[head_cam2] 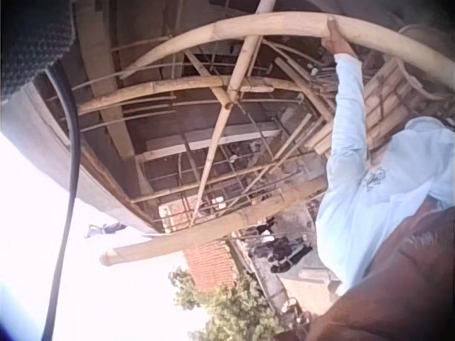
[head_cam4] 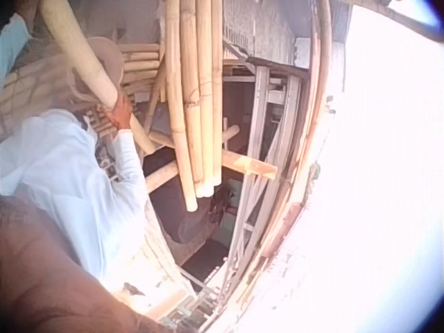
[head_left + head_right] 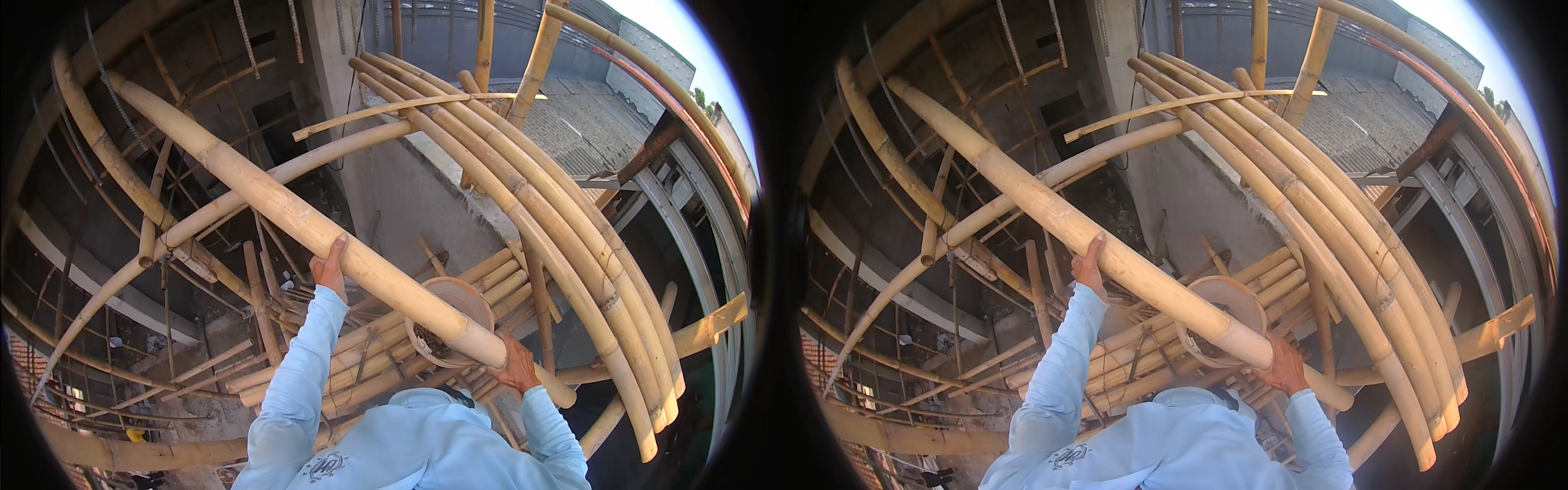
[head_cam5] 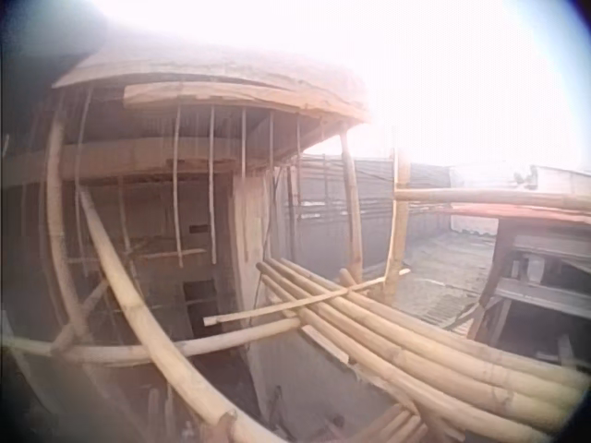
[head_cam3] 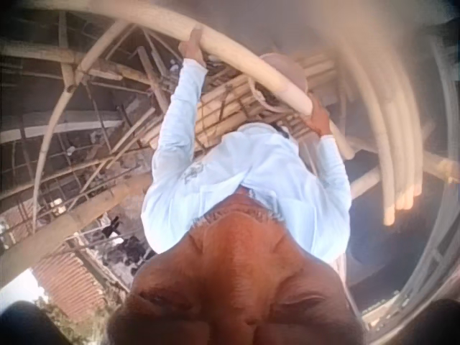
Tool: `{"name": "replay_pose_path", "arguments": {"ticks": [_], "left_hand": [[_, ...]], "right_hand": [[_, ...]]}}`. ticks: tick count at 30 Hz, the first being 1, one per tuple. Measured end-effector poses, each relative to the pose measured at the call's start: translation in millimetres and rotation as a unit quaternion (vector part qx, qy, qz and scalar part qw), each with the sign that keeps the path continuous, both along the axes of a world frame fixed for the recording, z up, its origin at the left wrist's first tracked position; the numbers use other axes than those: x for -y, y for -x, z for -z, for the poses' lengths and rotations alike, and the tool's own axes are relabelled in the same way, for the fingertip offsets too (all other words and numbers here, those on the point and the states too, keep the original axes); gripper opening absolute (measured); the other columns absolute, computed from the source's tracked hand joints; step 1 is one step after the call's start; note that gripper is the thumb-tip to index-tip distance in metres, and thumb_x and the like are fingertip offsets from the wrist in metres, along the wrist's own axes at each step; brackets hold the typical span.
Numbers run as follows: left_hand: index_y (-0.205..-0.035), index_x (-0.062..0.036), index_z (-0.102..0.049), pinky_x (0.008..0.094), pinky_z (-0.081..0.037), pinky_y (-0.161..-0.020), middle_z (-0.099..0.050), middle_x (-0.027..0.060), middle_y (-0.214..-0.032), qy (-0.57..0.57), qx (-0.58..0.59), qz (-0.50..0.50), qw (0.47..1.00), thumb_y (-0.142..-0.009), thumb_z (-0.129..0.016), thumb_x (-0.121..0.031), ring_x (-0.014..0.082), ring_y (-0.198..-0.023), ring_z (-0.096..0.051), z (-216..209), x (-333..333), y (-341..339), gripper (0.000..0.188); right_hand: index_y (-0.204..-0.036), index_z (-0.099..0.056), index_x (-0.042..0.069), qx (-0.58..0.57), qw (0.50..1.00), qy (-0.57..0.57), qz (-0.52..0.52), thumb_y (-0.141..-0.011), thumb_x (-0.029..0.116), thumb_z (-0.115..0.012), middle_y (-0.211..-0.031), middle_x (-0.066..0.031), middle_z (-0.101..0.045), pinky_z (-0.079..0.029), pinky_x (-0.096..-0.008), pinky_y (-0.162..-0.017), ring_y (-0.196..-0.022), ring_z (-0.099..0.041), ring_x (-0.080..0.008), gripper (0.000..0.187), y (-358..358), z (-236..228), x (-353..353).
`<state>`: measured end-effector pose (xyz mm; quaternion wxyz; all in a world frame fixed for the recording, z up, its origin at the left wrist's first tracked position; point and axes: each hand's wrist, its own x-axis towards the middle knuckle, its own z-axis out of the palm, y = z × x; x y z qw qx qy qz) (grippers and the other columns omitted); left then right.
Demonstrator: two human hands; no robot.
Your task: The person assembles a bamboo scaffolding structure on a rooftop. They position bamboo poles, hammer nails to secure joints, and use pliers to tighten wire bindings. The person also moves a bucket of nails and adjusts pole positions to complete the framework.
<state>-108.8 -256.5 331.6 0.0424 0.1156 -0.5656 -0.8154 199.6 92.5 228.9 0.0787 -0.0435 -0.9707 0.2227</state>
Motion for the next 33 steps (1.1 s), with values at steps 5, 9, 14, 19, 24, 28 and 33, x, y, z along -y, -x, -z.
{"name": "replay_pose_path", "arguments": {"ticks": [5, 9, 14, 19, 24, 28, 33], "left_hand": [[-0.109, 0.0085, -0.07, 0.0352, -0.056, -0.084, -0.075, 0.0174, -0.101, 0.001, -0.077, 0.037, 0.996, -0.083, -0.082, -0.042, 0.0235, -0.088, -0.072, -3, -18, -30, 0.057], [-0.11, 0.0088, -0.068, 0.0368, -0.057, -0.084, -0.073, 0.0174, -0.102, 0.008, -0.061, 0.048, 0.997, -0.083, -0.082, -0.037, 0.0242, -0.091, -0.072, 2, -12, -27, 0.055], [-0.108, 0.01, -0.07, 0.0344, -0.058, -0.079, -0.075, 0.0176, -0.097, -0.009, -0.044, -0.009, 0.999, -0.084, -0.081, -0.042, 0.0235, -0.084, -0.073, -13, 8, -15, 0.058], [-0.109, 0.0115, -0.068, 0.0341, -0.057, -0.078, -0.072, 0.0169, -0.093, -0.058, -0.094, -0.06, 0.992, -0.084, -0.08, -0.041, 0.0242, -0.079, -0.071, -53, 21, 20, 0.059], [-0.112, 0.0138, -0.063, 0.0356, -0.055, -0.078, -0.069, 0.0185, -0.097, -0.102, -0.1, -0.087, 0.986, -0.082, -0.081, -0.047, 0.0238, -0.08, -0.067, -75, 37, 66, 0.07], [-0.125, -0.0057, -0.062, 0.0389, -0.059, -0.081, -0.068, 0.011, -0.1, -0.149, -0.105, -0.013, 0.983, -0.091, -0.072, -0.046, 0.026, -0.088, -0.069, -112, 39, 55, 0.054], [-0.127, -0.0066, -0.06, 0.0392, -0.059, -0.08, -0.067, 0.0119, -0.098, -0.146, -0.123, 0.017, 0.981, -0.09, -0.071, -0.046, 0.0262, -0.086, -0.069, -142, 29, 72, 0.055]], "right_hand": [[-0.143, -0.045, 0.001, 0.096, 0.995, 0.018, -0.006, -0.061, 0.042, -0.093, -0.125, -0.0248, -0.066, -0.051, -0.0511, -0.098, -0.115, -0.065, -0.0438, 0.103, -19, -2, -10], [-0.142, -0.045, -0.001, 0.12, 0.992, 0.035, -0.006, -0.06, 0.039, -0.093, -0.126, -0.0249, -0.066, -0.052, -0.0506, -0.098, -0.114, -0.066, -0.0427, 0.103, -20, -15, 1], [-0.143, -0.045, -0.001, 0.087, 0.996, 0.024, -0.013, -0.06, 0.037, -0.093, -0.123, -0.0248, -0.067, -0.054, -0.0499, -0.094, -0.111, -0.068, -0.0419, 0.102, -10, -34, 23], [-0.144, -0.046, -0.001, 0.06, 0.998, 0.0, 0.001, -0.062, 0.038, -0.092, -0.123, -0.0245, -0.067, -0.055, -0.0497, -0.09, -0.11, -0.069, -0.0405, 0.101, 0, -92, 64], [-0.148, -0.043, -0.002, 0.052, 0.998, -0.033, -0.01, -0.07, 0.05, -0.088, -0.12, -0.0249, -0.066, -0.055, -0.0505, -0.083, -0.105, -0.069, -0.0408, 0.103, 7, -160, 98], [-0.15, -0.041, -0.002, 0.081, 0.995, -0.051, 0.002, -0.078, 0.057, -0.082, -0.114, -0.0261, -0.065, -0.055, -0.0503, -0.078, -0.099, -0.069, -0.0426, 0.102, 1, -186, 99], [-0.151, -0.039, -0.002, 0.015, 0.999, -0.033, -0.012, -0.082, 0.055, -0.08, -0.113, -0.0268, -0.064, -0.055, -0.0521, -0.08, -0.098, -0.068, -0.0429, 0.099, 10, -188, 98]]}}
